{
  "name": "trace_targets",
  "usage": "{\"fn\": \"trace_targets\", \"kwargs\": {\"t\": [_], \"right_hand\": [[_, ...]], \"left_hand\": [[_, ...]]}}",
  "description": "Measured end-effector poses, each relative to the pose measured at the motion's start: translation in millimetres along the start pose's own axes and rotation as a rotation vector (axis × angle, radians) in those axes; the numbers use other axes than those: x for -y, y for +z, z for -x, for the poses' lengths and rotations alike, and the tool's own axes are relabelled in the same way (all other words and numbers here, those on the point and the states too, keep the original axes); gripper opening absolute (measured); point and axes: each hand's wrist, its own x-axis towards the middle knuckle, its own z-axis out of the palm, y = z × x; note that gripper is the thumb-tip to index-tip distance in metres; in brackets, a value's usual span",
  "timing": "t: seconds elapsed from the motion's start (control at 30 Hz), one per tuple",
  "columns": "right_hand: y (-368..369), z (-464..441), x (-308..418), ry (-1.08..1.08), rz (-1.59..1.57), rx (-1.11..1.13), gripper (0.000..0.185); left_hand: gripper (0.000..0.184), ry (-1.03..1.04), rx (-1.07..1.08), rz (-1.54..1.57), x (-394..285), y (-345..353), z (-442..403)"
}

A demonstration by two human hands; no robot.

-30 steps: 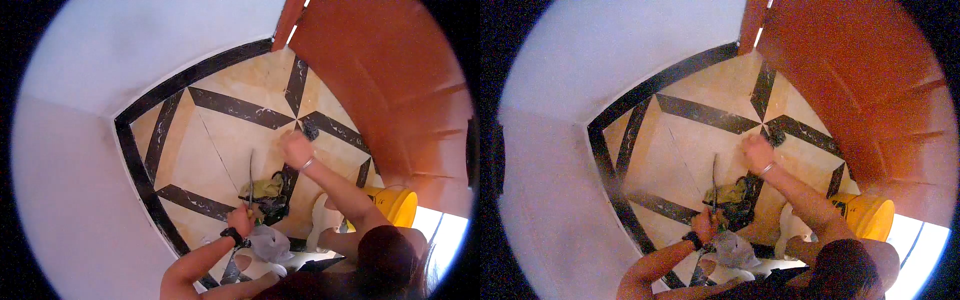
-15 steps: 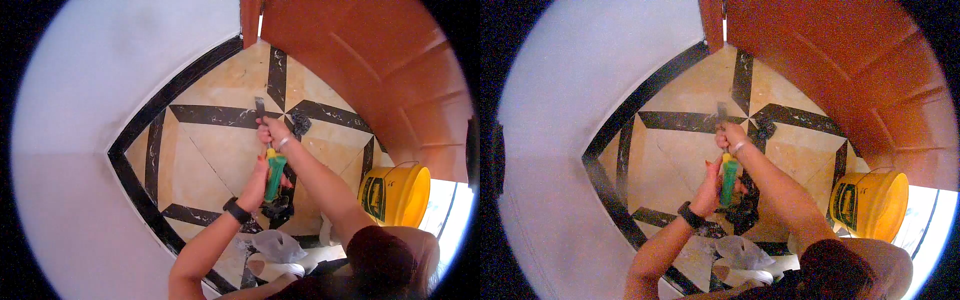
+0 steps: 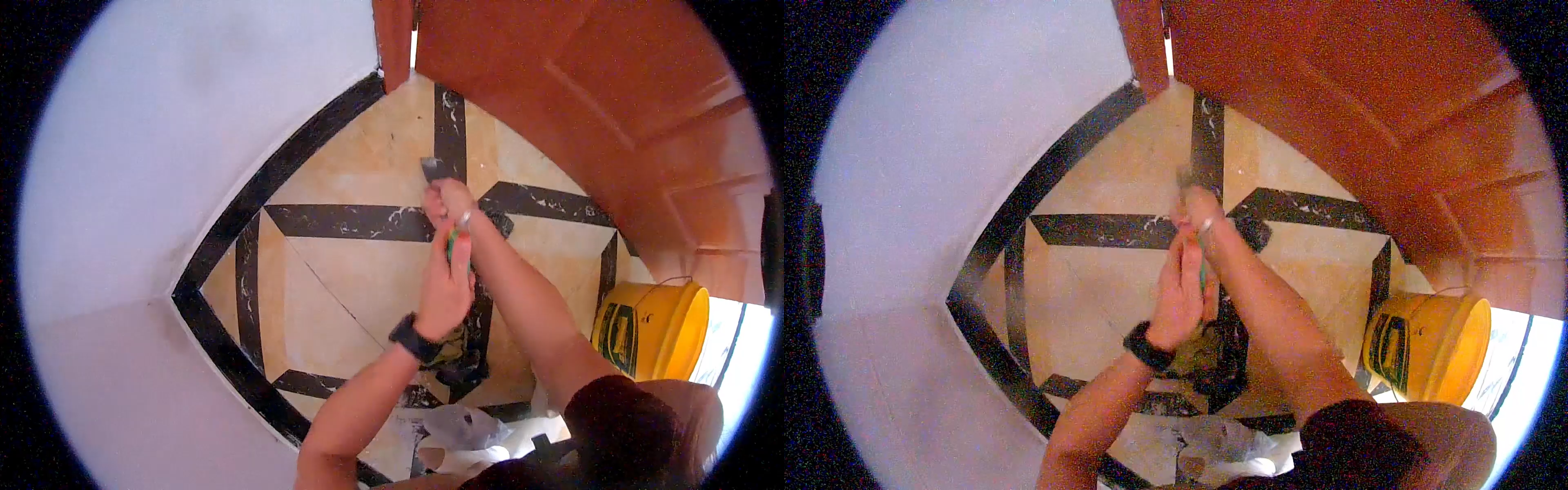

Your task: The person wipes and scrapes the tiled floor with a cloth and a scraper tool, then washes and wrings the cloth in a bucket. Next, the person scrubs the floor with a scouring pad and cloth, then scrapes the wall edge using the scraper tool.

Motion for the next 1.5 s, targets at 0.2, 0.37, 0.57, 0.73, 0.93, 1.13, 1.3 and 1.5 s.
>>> {"fn": "trace_targets", "kwargs": {"t": [0.2,0.37,0.57,0.73,0.93,1.13,1.3,1.5], "right_hand": [[-6,18,15,0.062,-0.058,0.062,0.019],[5,3,17,-0.151,0.42,-0.015,0.025],[-6,35,20,0.102,0.026,0.023,0.034],[-2,20,28,0.038,0.176,-0.03,0.036],[-14,-72,62,-0.174,0.567,0.124,0.027],[9,-89,97,-0.361,0.655,-0.022,0.022],[29,-56,97,-0.417,0.834,-0.114,0.023],[55,-30,108,-0.335,0.442,-0.089,0.026]], "left_hand": [[0.052,-0.038,0.001,-0.061,2,18,1],[0.051,-0.105,-0.006,0.176,17,14,6],[0.053,-0.084,0.025,0.142,20,21,7],[0.054,-0.112,0.02,0.272,11,26,4],[0.051,-0.02,0.005,0.126,24,21,-54],[0.057,0.087,-0.074,-0.031,22,26,-67],[0.061,-0.077,0.03,0.141,1,8,-101],[0.062,-0.091,0.071,0.182,12,4,-121]]}}
